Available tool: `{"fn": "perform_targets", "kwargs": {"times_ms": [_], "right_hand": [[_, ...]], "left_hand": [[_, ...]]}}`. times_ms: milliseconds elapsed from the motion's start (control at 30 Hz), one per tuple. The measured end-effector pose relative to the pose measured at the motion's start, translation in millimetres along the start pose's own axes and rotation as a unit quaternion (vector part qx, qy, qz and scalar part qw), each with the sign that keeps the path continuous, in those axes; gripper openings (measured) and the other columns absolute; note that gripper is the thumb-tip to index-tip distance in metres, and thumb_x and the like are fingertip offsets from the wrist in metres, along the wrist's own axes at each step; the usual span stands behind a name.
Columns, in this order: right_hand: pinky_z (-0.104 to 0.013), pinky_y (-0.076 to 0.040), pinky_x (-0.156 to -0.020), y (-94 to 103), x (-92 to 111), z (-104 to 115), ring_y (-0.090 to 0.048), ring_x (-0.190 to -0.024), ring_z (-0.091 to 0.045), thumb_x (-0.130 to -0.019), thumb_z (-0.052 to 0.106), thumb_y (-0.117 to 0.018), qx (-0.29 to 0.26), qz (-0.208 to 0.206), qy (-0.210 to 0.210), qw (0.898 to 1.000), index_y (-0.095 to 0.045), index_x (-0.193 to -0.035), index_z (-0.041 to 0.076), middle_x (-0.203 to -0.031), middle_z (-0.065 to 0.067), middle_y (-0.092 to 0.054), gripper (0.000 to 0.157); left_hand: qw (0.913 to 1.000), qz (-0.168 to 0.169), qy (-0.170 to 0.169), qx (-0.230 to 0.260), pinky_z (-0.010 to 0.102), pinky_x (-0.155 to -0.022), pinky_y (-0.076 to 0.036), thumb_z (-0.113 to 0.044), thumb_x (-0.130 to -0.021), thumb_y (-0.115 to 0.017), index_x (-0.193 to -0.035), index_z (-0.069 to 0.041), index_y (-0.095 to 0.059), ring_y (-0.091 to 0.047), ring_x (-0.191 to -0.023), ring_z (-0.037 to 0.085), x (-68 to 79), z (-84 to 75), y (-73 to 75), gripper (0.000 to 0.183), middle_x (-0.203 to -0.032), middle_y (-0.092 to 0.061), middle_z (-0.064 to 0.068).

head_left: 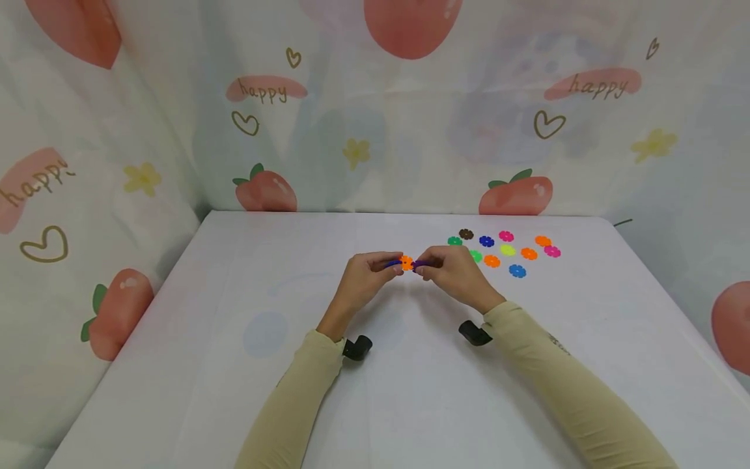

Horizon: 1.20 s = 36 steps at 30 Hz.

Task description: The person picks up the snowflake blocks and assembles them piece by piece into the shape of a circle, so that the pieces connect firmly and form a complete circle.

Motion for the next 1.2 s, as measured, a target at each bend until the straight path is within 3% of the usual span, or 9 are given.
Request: {"fn": "perform_targets", "kwargs": {"times_ms": [200,333,467,600,700,867,1200], "right_hand": [[-0.027,-0.059,-0.067,-3.6,-1,3,-0.073,-0.074,-0.034,-0.097,-0.003,-0.078,-0.013,-0.026,0.014,0.999,-0.079,-0.105,-0.007,-0.092,-0.021,-0.076,0.01],[-0.024,-0.059,-0.067,-5.3,-3,5,-0.073,-0.071,-0.027,-0.096,-0.003,-0.078,-0.019,-0.035,0.02,0.999,-0.078,-0.106,-0.007,-0.09,-0.019,-0.076,0.011],[-0.026,-0.06,-0.071,-5.8,-5,4,-0.071,-0.073,-0.023,-0.098,-0.003,-0.076,-0.024,-0.024,0.013,0.999,-0.078,-0.108,-0.005,-0.091,-0.017,-0.076,0.011],[-0.03,-0.061,-0.073,-8.8,-5,4,-0.071,-0.076,-0.025,-0.1,-0.003,-0.073,-0.026,0.006,0.015,1.0,-0.078,-0.112,-0.005,-0.096,-0.02,-0.076,0.014],[-0.032,-0.061,-0.074,-12.2,-6,5,-0.07,-0.076,-0.024,-0.1,-0.004,-0.072,-0.024,0.024,0.023,0.999,-0.078,-0.114,-0.005,-0.096,-0.02,-0.076,0.015],[-0.032,-0.061,-0.076,-14.5,-7,6,-0.07,-0.079,-0.023,-0.098,-0.007,-0.072,-0.03,0.041,0.038,0.998,-0.078,-0.114,-0.005,-0.098,-0.02,-0.076,0.016],[-0.031,-0.061,-0.075,-11.9,-4,5,-0.071,-0.078,-0.023,-0.098,-0.006,-0.073,-0.036,0.044,0.051,0.997,-0.078,-0.111,-0.005,-0.094,-0.019,-0.075,0.014]], "left_hand": [[0.9997,-0.024,0.006,-0.002,0.033,-0.097,-0.057,-0.005,-0.102,-0.074,-0.132,0.001,-0.074,-0.077,-0.104,0.023,-0.7,0.6,-3.5,0.031,-0.108,-0.08,0.011],[0.9993,-0.025,0.022,0.015,0.037,-0.1,-0.056,-0.01,-0.101,-0.077,-0.131,-0.002,-0.075,-0.077,-0.106,0.023,-2.1,1.0,0.3,0.031,-0.108,-0.08,0.009],[0.9981,-0.007,0.047,0.039,0.042,-0.104,-0.054,-0.022,-0.104,-0.075,-0.129,-0.004,-0.075,-0.075,-0.108,0.026,-3.6,2.9,6.4,0.031,-0.111,-0.08,0.006],[0.9962,-0.015,0.059,0.062,0.04,-0.1,-0.056,-0.028,-0.106,-0.072,-0.123,-0.002,-0.075,-0.074,-0.101,0.027,-4.3,6.0,14.4,0.032,-0.108,-0.079,0.009],[0.9946,-0.02,0.07,0.074,0.036,-0.095,-0.059,-0.021,-0.105,-0.073,-0.119,0.001,-0.076,-0.074,-0.094,0.025,-4.1,7.0,18.6,0.026,-0.107,-0.078,0.011],[0.9938,0.008,0.082,0.074,0.032,-0.087,-0.058,-0.012,-0.103,-0.074,-0.115,0.002,-0.077,-0.071,-0.088,0.022,-4.3,6.0,18.1,0.019,-0.107,-0.078,0.012],[0.9929,0.012,0.094,0.073,0.03,-0.084,-0.057,-0.008,-0.104,-0.072,-0.115,0.004,-0.077,-0.069,-0.085,0.02,-4.8,6.9,16.1,0.017,-0.107,-0.078,0.013]]}}
Point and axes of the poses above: each hand's wrist, its own x-axis away from the middle knuckle, its own y-axis out of the back of the hand, z = x × y, the point moved 3 cm from there along -x, towards the middle knuckle
